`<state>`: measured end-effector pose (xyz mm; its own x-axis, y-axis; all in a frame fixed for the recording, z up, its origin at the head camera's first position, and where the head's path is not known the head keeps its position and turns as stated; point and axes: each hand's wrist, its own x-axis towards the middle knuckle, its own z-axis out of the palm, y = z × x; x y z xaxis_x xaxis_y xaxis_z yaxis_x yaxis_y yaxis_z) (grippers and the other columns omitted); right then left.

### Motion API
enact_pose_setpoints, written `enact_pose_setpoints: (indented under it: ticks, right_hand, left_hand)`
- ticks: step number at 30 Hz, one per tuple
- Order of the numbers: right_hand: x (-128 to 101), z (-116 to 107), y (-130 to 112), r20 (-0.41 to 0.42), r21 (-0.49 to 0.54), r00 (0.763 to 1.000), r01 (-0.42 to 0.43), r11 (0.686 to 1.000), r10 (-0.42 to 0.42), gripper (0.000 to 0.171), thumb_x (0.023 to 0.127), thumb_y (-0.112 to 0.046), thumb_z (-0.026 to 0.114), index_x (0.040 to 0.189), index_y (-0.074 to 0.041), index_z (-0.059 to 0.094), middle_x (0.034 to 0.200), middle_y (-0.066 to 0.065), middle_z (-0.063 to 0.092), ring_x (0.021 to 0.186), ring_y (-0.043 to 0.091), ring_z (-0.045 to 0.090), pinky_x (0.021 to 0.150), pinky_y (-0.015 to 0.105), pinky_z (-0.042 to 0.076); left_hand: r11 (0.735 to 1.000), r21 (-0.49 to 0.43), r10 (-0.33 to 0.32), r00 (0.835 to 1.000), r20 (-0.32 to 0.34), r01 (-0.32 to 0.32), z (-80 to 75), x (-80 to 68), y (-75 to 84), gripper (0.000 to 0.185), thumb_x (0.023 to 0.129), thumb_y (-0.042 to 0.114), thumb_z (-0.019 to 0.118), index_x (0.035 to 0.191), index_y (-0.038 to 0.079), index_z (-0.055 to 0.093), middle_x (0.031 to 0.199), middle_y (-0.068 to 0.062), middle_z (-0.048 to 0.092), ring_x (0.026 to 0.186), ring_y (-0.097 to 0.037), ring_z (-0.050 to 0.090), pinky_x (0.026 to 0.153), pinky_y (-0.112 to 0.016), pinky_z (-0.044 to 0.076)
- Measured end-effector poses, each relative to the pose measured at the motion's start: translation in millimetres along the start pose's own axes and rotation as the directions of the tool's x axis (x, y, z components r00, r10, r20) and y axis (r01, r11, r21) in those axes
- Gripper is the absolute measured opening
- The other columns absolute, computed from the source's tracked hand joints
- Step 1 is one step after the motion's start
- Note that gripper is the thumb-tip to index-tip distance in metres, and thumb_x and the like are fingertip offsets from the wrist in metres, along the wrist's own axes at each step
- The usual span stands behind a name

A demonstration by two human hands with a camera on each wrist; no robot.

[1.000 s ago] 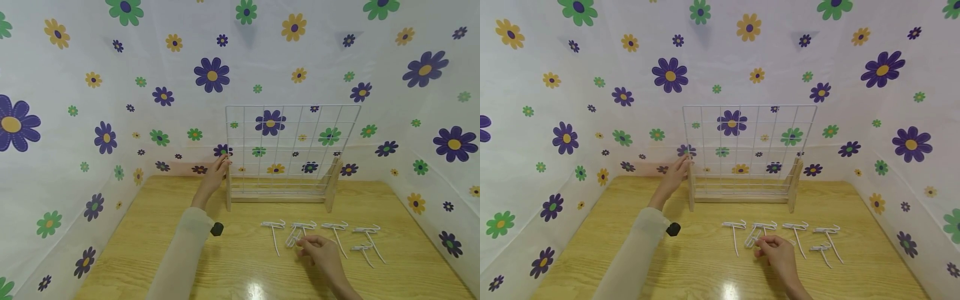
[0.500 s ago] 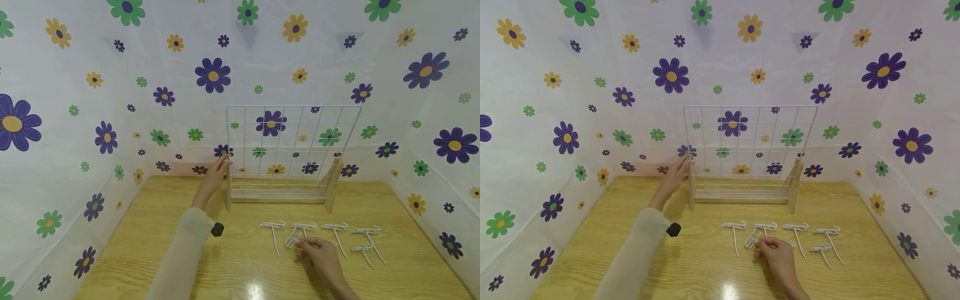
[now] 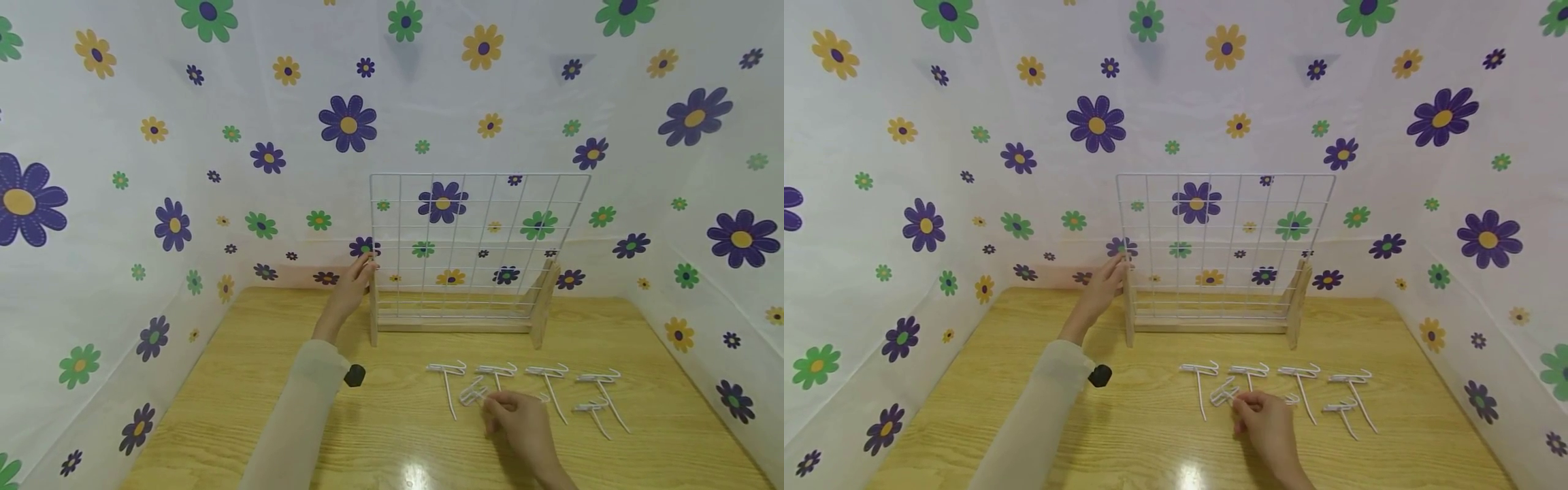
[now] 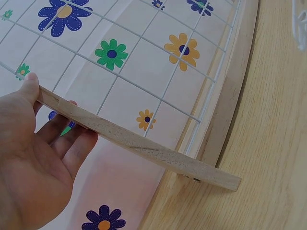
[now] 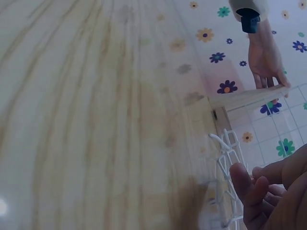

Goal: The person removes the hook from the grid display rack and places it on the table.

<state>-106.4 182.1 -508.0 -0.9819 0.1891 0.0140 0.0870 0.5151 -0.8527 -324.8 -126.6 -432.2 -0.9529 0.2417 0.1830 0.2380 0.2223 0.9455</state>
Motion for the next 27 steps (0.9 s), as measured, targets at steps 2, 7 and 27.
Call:
enact_pose_setpoints:
  ticks: [2, 7, 27]
  right_hand:
    - [-1.5, 1.4, -0.6, 0.003, -0.04, 1.0, 0.016, 0.999, -0.016, 0.014, 0.094, -0.007, 0.072, 0.099, 0.006, 0.075, 0.061, 0.001, 0.068, 0.054, 0.013, 0.063, 0.053, 0.015, 0.047]
    - [-5.3, 3.8, -2.6, 0.031, -0.066, 0.999, 0.017, 0.998, -0.015, 0.01, 0.094, -0.003, 0.072, 0.095, 0.006, 0.075, 0.059, 0.001, 0.065, 0.049, 0.017, 0.062, 0.045, 0.02, 0.048]
    - [-6.9, 6.4, 0.1, 0.071, -0.249, 0.996, 0.061, 0.967, -0.044, 0.015, 0.091, -0.013, 0.077, 0.078, -0.006, 0.074, 0.061, -0.005, 0.058, 0.05, 0.011, 0.044, 0.041, 0.017, 0.032]
  left_hand:
    - [1.0, -0.004, 0.001, 1.0, 0.0, -0.001, 0.0, -0.1, 0.0, 0.053, 0.114, 0.038, 0.039, 0.163, 0.02, 0.034, 0.154, -0.016, 0.049, 0.146, -0.036, 0.04, 0.114, -0.053, 0.044]
    - [1.0, 0.008, -0.003, 1.0, -0.007, 0.003, 0.1, -0.6, 1.8, 0.052, 0.114, 0.037, 0.038, 0.163, 0.019, 0.035, 0.154, -0.016, 0.05, 0.146, -0.037, 0.04, 0.113, -0.053, 0.044]
    - [1.0, -0.008, 0.01, 1.0, -0.001, -0.01, -0.4, 0.2, 1.1, 0.051, 0.115, 0.032, 0.038, 0.162, 0.015, 0.035, 0.154, -0.02, 0.048, 0.146, -0.038, 0.04, 0.113, -0.053, 0.044]
